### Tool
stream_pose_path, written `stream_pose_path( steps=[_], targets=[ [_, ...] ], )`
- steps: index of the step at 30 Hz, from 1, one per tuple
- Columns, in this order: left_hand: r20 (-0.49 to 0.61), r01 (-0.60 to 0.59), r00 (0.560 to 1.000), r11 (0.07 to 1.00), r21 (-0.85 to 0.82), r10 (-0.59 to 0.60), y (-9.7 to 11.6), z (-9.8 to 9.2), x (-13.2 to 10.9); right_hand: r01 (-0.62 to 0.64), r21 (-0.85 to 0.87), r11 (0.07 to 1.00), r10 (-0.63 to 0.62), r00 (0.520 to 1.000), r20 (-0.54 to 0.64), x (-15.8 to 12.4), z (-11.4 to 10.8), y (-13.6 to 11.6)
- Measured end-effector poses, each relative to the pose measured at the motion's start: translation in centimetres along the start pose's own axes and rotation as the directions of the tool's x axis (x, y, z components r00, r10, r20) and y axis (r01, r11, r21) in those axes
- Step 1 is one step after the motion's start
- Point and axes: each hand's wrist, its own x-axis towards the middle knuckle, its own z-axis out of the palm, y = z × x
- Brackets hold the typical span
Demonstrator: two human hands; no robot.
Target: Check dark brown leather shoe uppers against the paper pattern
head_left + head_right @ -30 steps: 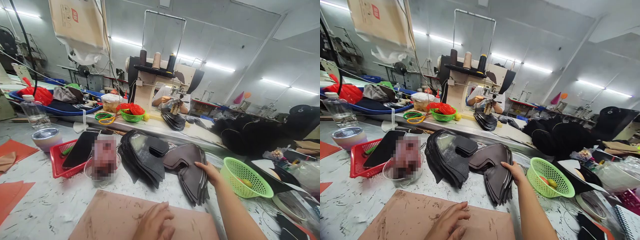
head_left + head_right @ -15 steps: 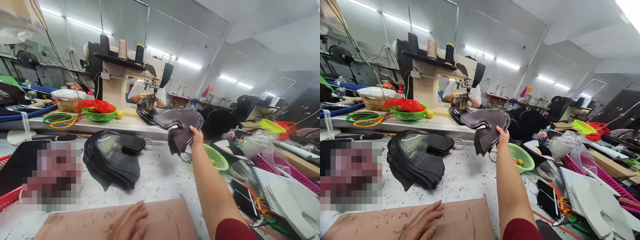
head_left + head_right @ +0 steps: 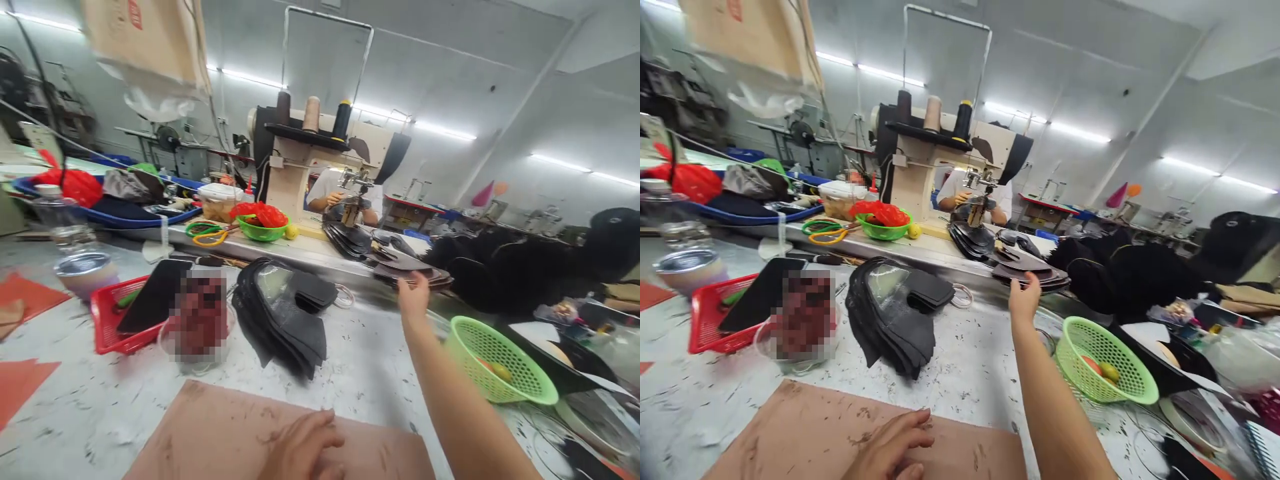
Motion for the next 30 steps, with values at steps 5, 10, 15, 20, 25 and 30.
stream_pose_path(
  steps=[5, 10, 15, 20, 25, 30],
  targets=[
    [-0.262, 0.044, 0.961, 0.982, -0.184, -0.092, 0.8, -0.1, -0.1, 0.01, 0.206, 0.979, -0.13, 0.804, 0.58, -11.1, 7.3, -0.1],
    [-0.348, 0.057, 0.925, 0.961, -0.27, -0.152, 1.2, -0.2, 0.1, -0.241, 0.195, 0.951, 0.044, 0.726, 0.686, -14.4, 8.9, -1.3],
    [-0.329, 0.101, 0.918, 0.933, -0.345, -0.221, 1.9, -0.3, 0.1, -0.458, 0.186, 0.869, 0.092, 0.518, 0.85, -13.6, 8.4, -3.4],
    [-0.244, 0.151, 0.936, 0.915, -0.374, -0.254, 2.6, -1.0, 0.1, -0.265, 0.056, 0.963, 0.092, 0.514, 0.853, -13.6, 9.5, -3.9],
    [-0.185, 0.179, 0.947, 0.911, -0.371, -0.261, 3.0, -1.6, 0.2, -0.254, 0.12, 0.96, 0.054, 0.587, 0.807, -14.3, 9.9, -3.7],
    [-0.203, 0.187, 0.937, 0.897, -0.4, -0.286, 3.1, -1.6, 0.1, 0.059, -0.153, 0.986, 0.082, 0.631, 0.771, -12.4, 7.9, -5.3]
  ],
)
